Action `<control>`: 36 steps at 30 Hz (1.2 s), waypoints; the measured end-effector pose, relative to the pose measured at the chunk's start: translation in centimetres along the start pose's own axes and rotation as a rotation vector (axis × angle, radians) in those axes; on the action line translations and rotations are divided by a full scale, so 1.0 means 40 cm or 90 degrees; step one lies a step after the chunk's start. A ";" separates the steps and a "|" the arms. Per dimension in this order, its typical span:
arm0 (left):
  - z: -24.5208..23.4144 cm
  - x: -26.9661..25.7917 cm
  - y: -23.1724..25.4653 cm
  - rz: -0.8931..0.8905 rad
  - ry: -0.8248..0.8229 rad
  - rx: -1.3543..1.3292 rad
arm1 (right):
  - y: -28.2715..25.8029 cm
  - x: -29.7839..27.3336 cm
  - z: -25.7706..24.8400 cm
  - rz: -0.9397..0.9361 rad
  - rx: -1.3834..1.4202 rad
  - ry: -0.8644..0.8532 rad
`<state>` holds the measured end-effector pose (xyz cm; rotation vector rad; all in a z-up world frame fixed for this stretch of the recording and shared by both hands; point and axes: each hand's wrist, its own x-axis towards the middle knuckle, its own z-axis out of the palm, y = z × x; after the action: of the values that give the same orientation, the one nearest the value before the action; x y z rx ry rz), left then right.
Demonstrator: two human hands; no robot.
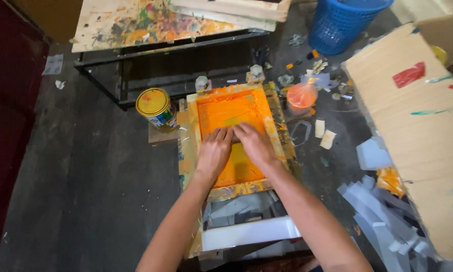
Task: The person sits on the floor and uses a squeegee to spread orange ink across a screen printing frame. They repeatedly pull the ink from one side of the frame to the other to ensure even coverage over the mesh.
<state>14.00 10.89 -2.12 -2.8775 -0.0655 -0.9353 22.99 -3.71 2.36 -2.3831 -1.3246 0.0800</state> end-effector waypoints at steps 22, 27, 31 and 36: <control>-0.140 -0.023 0.015 -0.008 -0.241 -0.122 | -0.040 -0.063 -0.062 0.014 -0.071 -0.144; -0.184 -0.085 0.074 -0.029 -0.268 -0.147 | -0.093 -0.163 -0.101 0.041 -0.025 -0.206; -0.208 -0.122 0.105 -0.014 -0.229 -0.135 | -0.124 -0.219 -0.124 0.037 -0.018 -0.212; -0.254 -0.153 0.132 -0.035 -0.280 -0.141 | -0.139 -0.275 -0.116 0.011 0.003 -0.184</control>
<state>3.52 4.38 1.92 -3.2483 -0.0834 -0.3162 13.66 -11.72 7.10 -2.4482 -1.4250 0.4480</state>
